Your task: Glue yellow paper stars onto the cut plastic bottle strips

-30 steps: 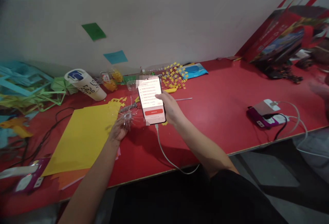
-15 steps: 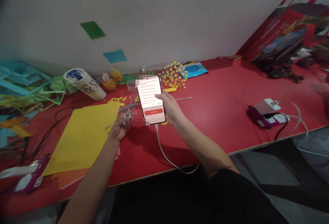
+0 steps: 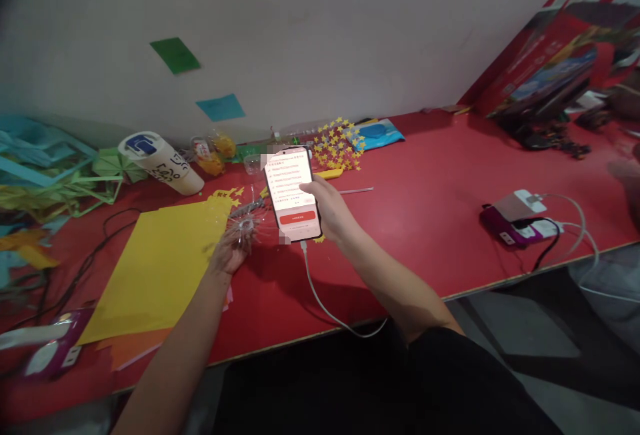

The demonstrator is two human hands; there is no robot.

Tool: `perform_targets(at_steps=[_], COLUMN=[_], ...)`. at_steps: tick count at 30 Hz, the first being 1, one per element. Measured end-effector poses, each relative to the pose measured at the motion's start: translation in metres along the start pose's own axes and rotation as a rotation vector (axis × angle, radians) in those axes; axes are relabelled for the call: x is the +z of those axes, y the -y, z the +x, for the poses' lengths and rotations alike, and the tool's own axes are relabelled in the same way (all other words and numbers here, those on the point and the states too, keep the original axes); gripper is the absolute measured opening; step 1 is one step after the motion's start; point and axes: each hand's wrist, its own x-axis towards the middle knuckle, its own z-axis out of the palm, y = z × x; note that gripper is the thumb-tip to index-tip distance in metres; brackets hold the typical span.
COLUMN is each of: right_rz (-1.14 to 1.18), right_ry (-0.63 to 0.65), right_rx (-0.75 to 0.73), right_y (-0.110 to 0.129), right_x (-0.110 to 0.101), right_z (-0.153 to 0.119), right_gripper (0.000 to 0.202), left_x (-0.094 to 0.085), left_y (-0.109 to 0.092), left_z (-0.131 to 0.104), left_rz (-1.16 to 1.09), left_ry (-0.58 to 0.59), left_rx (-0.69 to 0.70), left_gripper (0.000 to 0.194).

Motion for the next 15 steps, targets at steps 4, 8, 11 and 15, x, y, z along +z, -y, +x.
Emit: perform_targets(at_steps=[4,8,11,15], right_rz=[0.016,0.021,0.021,-0.003], right_ry=[-0.035,-0.042,-0.039,-0.003], right_rx=[0.034,0.054,0.045,0.014], right_y=[0.0003,0.0004,0.0005,0.0006], right_x=[0.0011,0.0023,0.0024,0.002], right_z=[0.0,-0.0003,-0.0007,-0.0013], right_gripper=[0.027,0.029,0.027,0.027], left_x=[0.0008,0.0001,-0.0008,-0.0011], left_y=[-0.0008,-0.0007,0.0,0.0005], left_z=[-0.0007,-0.0003,0.0003,0.0007], left_rz=[0.003,0.007,0.009,0.005], left_ry=[0.003,0.004,0.005,0.001], left_rx=[0.0,0.002,0.006,0.009], left_gripper=[0.029,0.028,0.028,0.026])
